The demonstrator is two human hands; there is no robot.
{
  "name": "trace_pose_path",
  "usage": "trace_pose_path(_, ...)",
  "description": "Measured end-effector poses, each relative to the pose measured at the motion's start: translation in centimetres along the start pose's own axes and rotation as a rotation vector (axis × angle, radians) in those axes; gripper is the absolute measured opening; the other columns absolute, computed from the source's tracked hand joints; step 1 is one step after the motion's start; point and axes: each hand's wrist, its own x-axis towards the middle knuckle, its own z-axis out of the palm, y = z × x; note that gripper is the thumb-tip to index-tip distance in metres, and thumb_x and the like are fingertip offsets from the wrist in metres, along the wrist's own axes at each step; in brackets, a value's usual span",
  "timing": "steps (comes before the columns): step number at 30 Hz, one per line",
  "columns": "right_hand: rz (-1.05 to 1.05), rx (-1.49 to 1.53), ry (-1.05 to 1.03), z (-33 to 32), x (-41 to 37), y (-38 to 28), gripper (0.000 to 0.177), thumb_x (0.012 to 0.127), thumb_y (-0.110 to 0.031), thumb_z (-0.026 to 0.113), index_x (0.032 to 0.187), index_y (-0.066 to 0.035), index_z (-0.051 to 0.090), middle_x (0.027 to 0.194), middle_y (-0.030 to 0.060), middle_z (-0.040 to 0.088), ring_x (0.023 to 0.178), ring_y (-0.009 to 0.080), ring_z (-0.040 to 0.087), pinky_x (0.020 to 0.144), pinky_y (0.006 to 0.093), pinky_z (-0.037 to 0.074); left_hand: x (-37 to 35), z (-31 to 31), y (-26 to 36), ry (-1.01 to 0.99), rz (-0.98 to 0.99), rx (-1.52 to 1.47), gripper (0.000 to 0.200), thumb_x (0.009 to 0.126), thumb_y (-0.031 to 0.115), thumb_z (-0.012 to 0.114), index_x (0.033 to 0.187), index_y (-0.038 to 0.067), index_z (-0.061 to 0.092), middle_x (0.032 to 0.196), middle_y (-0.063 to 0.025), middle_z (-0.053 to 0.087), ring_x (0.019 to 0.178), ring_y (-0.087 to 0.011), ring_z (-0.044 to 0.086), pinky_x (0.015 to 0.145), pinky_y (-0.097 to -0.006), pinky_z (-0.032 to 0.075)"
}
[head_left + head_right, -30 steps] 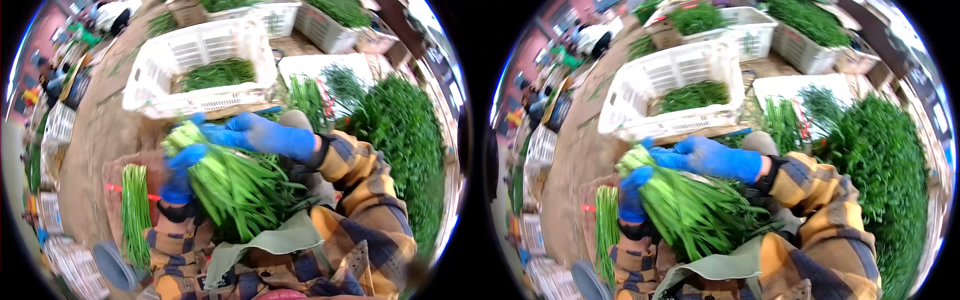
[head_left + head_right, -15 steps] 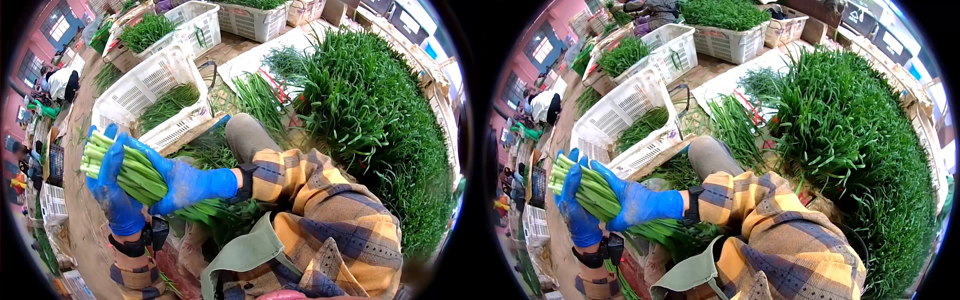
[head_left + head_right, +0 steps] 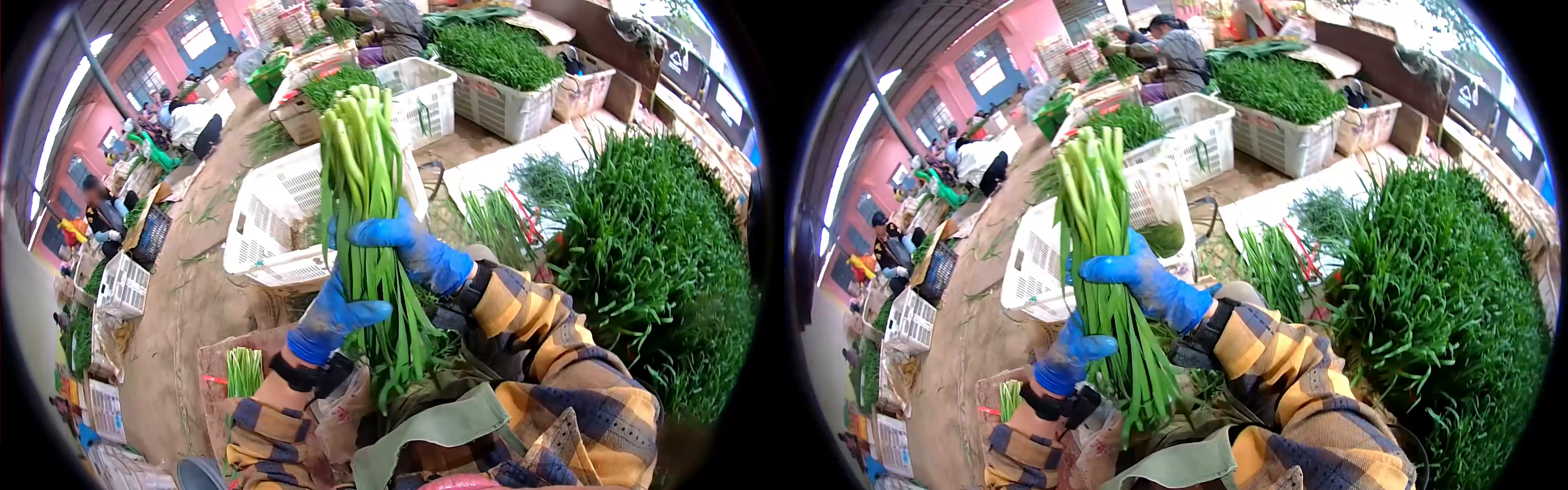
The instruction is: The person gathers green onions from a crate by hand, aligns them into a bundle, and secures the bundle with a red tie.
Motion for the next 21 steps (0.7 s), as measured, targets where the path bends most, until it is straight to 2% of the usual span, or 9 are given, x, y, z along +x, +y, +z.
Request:
trace_pose_path(4, 0.024, 0.163, 0.068, 0.2, 0.9, 1.9, 0.042, 0.073, -0.012, 0.063, 0.113, 0.001, 0.055, 0.093, 0.0081, 0.063, 0.082, 0.0162, 0.062, 0.077, 0.0294, 0.051, 0.0, 1.5, 0.6, 0.127, -0.026, 0.114, 0.074, 0.072, 0.002, 0.075, 0.135, 0.009, 0.038, 0.114, -0.0004, 0.052, 0.102, -0.011, 0.051, 0.084, -0.0263, 0.046)
trace_pose_path(5, 0.007, 0.179, 0.087, 0.5, 1.1, 2.3, 0.042, 0.073, -0.012, 0.062, 0.112, 0.001, 0.055, 0.092, 0.0082, 0.063, 0.081, 0.0163, 0.062, 0.076, 0.0293, 0.051, 0.4, 1.6, -0.3, 0.193, 0.124, 0.15, 0.053, 0.072, 0.005, 0.074, 0.12, 0.005, 0.051, 0.108, -0.0034, 0.059, 0.092, -0.013, 0.058, 0.079, -0.0262, 0.049)
trace_pose_path(8, -0.003, 0.175, 0.058, 0.3, 1.9, 3.5, 0.039, 0.076, -0.013, 0.064, 0.112, -0.001, 0.054, 0.094, 0.0071, 0.062, 0.083, 0.0156, 0.061, 0.076, 0.0294, 0.051, 0.7, 0.0, -0.8, 0.25, 0.122, 0.37, 0.046, 0.073, 0.005, 0.073, 0.115, 0.004, 0.055, 0.102, -0.004, 0.061, 0.087, -0.013, 0.059, 0.076, -0.0271, 0.05)
trace_pose_path(10, 0.009, 0.179, 0.009, 0.4, 2.8, 4.1, 0.037, 0.078, -0.012, 0.066, 0.111, -0.001, 0.053, 0.096, 0.0056, 0.061, 0.087, 0.0152, 0.059, 0.077, 0.0296, 0.05, 0.3, -0.3, 0.2, 0.3, 0.018, 0.296, 0.04, 0.073, 0.003, 0.071, 0.111, 0.001, 0.057, 0.096, -0.0055, 0.063, 0.084, -0.0134, 0.061, 0.075, -0.0276, 0.051)
trace_pose_path(14, 0.364, -0.185, -0.007, -1.7, 2.7, 1.4, 0.051, 0.08, -0.02, 0.071, 0.124, -0.002, 0.051, 0.109, 0.0086, 0.061, 0.097, 0.0157, 0.057, 0.087, 0.0287, 0.046, -1.4, -4.3, 2.6, 0.329, -0.075, 0.332, 0.039, 0.072, 0.003, 0.07, 0.108, -0.002, 0.058, 0.091, -0.0063, 0.064, 0.079, -0.0152, 0.062, 0.071, -0.0291, 0.052)
trace_pose_path(16, 0.366, -0.425, -0.099, -3.0, 2.0, 0.3, 0.061, 0.078, -0.027, 0.073, 0.125, 0.002, 0.048, 0.112, 0.0105, 0.06, 0.102, 0.0174, 0.056, 0.09, 0.0301, 0.044, -2.7, -6.2, 3.4, 0.371, -0.075, 0.421, 0.038, 0.071, 0.003, 0.07, 0.106, -0.002, 0.059, 0.088, -0.0065, 0.064, 0.076, -0.0161, 0.062, 0.068, -0.0301, 0.052)
trace_pose_path(17, 0.323, -0.578, -0.076, -4.9, 1.7, 1.7, 0.073, 0.076, -0.036, 0.075, 0.128, 0.006, 0.044, 0.118, 0.0129, 0.058, 0.106, 0.0177, 0.054, 0.091, 0.032, 0.044, -3.4, -7.0, 3.6, 0.384, -0.105, 0.472, 0.037, 0.071, 0.003, 0.07, 0.106, -0.002, 0.059, 0.088, -0.0063, 0.064, 0.075, -0.0157, 0.061, 0.069, -0.0297, 0.052)
trace_pose_path(20, -0.415, -1.392, -0.207, -2.6, -0.1, 0.8, 0.076, 0.072, -0.022, 0.073, 0.137, -0.004, 0.037, 0.122, 0.0144, 0.055, 0.114, 0.0287, 0.052, 0.096, 0.0389, 0.041, -4.5, -8.1, 4.1, 0.404, -0.225, 0.601, 0.039, 0.069, 0.004, 0.069, 0.106, -0.001, 0.058, 0.088, -0.005, 0.063, 0.075, -0.0139, 0.059, 0.069, -0.0279, 0.05)
trace_pose_path(21, -0.542, -1.476, -0.305, -1.2, 0.0, 1.0, 0.078, 0.071, -0.018, 0.07, 0.139, -0.008, 0.034, 0.123, 0.014, 0.054, 0.116, 0.03, 0.05, 0.098, 0.0408, 0.038, -4.4, -7.9, 4.2, 0.406, -0.279, 0.621, 0.041, 0.066, 0.004, 0.07, 0.106, -0.001, 0.059, 0.088, -0.0041, 0.062, 0.076, -0.0129, 0.057, 0.069, -0.0271, 0.049)
